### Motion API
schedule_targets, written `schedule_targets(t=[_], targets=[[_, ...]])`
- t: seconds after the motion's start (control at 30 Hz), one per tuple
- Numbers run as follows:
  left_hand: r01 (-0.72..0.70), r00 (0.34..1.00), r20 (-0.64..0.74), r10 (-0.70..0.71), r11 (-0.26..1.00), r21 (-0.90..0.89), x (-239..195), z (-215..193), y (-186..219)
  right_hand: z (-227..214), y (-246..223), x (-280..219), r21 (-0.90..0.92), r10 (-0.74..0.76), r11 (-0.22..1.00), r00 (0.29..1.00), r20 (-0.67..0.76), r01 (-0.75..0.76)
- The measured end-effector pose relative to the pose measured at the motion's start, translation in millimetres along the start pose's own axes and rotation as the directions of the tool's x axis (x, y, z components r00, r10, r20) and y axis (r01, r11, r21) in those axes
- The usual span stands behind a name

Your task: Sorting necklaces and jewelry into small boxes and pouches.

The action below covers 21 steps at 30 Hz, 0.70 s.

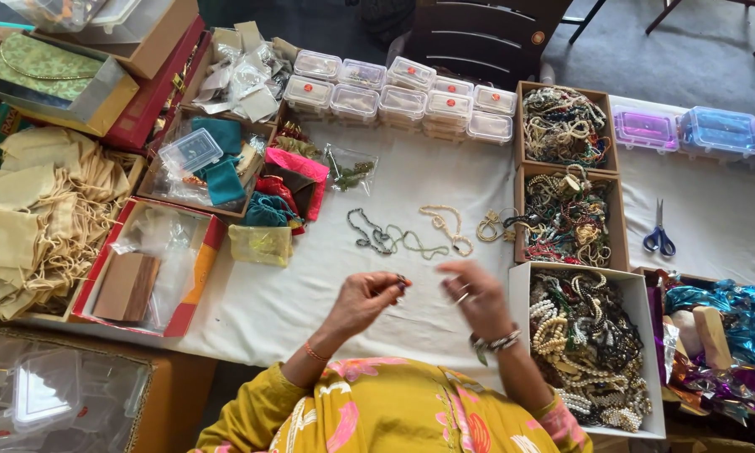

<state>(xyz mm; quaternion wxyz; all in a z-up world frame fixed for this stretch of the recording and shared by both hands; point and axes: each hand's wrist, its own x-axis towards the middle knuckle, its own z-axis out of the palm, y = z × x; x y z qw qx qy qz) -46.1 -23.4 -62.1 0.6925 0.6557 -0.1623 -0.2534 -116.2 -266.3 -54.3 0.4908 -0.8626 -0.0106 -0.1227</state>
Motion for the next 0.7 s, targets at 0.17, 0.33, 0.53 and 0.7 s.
schedule_targets(t=[0.17,0.33,0.53,0.7], targets=[[0.079,0.994,0.048,-0.094,0.967,0.242,-13,15,25,26,-26,-15,0.116,0.067,0.989,0.975,0.212,-0.093],[0.116,0.981,0.123,-0.150,0.962,0.249,-17,17,14,25,-12,-23,0.227,0.078,0.963,0.957,0.279,-0.145],[0.202,0.961,0.169,-0.220,0.972,0.117,-14,18,4,20,-23,-26,0.114,-0.036,0.993,0.972,0.233,0.010],[0.127,0.975,0.142,-0.169,0.955,0.266,-13,17,17,19,-42,-25,-0.124,-0.074,0.987,0.975,0.209,0.101]])
